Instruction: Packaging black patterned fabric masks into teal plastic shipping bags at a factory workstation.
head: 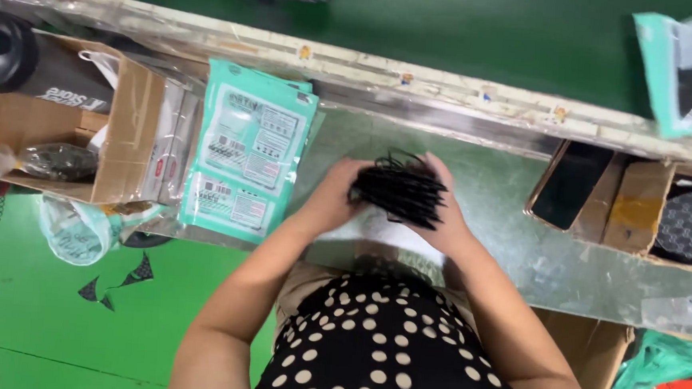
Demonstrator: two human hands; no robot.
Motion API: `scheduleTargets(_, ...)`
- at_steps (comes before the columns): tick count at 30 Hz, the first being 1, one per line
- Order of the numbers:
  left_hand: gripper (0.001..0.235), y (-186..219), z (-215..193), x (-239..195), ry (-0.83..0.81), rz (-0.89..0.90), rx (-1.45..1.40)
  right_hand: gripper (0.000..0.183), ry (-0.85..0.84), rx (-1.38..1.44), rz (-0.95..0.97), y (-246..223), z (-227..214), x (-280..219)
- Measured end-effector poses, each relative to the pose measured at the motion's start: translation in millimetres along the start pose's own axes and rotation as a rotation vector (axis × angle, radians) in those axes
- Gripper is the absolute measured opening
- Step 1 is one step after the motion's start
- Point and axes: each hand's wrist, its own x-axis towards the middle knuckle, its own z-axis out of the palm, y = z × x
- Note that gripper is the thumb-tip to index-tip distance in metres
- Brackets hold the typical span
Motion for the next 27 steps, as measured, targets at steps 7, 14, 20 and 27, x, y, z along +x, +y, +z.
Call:
scheduleTargets(7, 0.068, -11, 10, 13, 0.022, 0.049, -0.016, 0.083, -0.086, -0.075, -0.045, 2, 4, 3)
scheduleTargets(14, 0.038, -6, -52, 25, 0.226, 0.169, 0.238, 0.051, -0.040, -0.133, 0.468, 64, 1, -7)
scheduleTargets(20, 0.021, -66, -136, 40, 0.470, -0.060, 0.531, 0.029, -0.250, -0.615, 0.117, 63, -14, -17)
scheduleTargets(27, 0.026, -82, -142, 50, 0.254, -0.214, 0.553, 0.055, -0.047, -0.500, -0.043, 17, -4, 12)
